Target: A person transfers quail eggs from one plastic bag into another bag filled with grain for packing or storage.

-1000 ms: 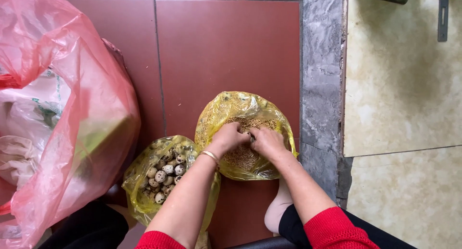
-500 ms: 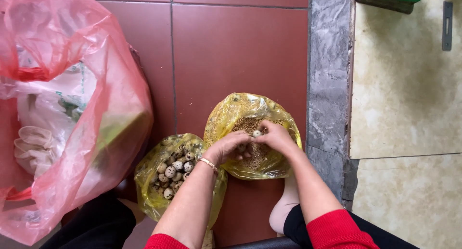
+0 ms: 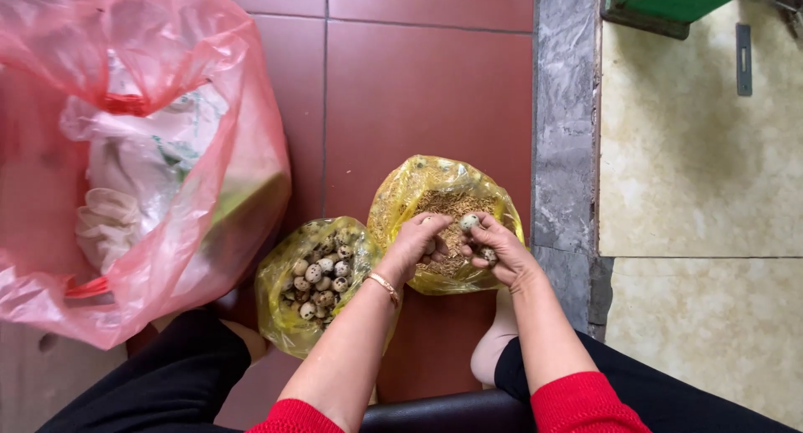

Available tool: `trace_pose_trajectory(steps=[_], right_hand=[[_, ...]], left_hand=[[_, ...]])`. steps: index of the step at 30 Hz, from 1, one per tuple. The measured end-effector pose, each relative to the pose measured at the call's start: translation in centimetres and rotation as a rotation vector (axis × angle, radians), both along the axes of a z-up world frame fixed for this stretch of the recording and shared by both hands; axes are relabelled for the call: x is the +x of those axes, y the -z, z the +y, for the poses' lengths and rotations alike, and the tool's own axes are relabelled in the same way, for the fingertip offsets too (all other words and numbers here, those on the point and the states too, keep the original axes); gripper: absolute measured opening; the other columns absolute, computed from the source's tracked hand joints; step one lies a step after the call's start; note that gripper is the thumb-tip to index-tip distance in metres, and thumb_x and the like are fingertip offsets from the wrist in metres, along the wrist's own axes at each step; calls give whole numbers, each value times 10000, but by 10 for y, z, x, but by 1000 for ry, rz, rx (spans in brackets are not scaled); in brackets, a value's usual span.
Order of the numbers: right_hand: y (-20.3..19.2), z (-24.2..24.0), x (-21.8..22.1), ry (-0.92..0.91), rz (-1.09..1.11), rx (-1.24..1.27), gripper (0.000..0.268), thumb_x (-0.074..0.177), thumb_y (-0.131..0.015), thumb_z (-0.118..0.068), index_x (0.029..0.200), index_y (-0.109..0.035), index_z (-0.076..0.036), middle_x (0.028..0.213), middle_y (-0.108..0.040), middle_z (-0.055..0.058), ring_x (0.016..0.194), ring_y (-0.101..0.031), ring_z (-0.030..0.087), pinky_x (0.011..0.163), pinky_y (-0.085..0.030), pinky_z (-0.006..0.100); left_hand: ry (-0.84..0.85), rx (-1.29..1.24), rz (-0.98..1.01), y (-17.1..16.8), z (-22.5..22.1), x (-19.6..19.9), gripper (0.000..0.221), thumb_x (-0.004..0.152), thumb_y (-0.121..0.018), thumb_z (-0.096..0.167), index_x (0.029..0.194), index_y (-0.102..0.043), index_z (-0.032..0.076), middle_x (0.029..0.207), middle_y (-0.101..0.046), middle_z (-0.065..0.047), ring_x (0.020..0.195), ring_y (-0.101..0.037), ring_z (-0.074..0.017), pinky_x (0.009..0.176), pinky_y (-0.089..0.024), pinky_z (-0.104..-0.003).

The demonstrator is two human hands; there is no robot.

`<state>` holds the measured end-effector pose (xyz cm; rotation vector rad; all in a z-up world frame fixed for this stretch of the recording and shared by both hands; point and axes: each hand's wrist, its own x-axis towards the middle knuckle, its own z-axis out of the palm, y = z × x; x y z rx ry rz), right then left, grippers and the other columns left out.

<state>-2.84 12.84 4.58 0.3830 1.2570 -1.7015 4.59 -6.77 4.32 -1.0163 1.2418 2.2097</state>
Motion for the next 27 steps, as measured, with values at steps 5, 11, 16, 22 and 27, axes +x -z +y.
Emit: trace_pose_trajectory(steps=[5,11,16,22,27], right_hand=[[-20,-25,5,-21,7,-82,266,948,-721,-170,1172,-578,-184,926,-709,154,705,-722,263,379,-384,160],[-55,-154,93,-242,-136,-286,239,964,-693,-127,1141,-550,-202,963,-702,148,728,-716,262,367,-367,145],[17,-212,171,-221,-327,-59,269,942,-765,-153,1141,-586,-180,949,-710,130,696,-747,295,415,-548,252],[44,-192,202,-146,-204,319,431,964,-717,-171,1320,-478,-209,1098,-588,126,783,-716,313,576,-641,406],[40,-177,196,-57,-18,537,476,958,-710,-205,1365,-466,-232,1248,-506,90,967,-638,312,666,-673,486]], left_hand=[[-269,130,52,-46,-56,40,255,816,-789,333,913,-633,156,768,-709,-149,624,-689,-199,514,-446,-227],[-549,25,-113,-4,-123,143,223,837,-772,245,932,-580,184,765,-682,-114,640,-673,-211,501,-480,-256],[-682,-42,-254,38,-113,189,210,898,-647,310,970,-535,147,728,-607,-76,549,-625,-185,436,-513,-282],[-739,-85,-267,50,-91,199,370,965,-624,303,1241,-499,91,920,-525,-199,562,-577,-261,405,-525,-391],[-520,-374,-361,0,-72,189,408,883,-690,295,1251,-649,123,1269,-594,-153,1183,-601,-341,932,-541,-453]])
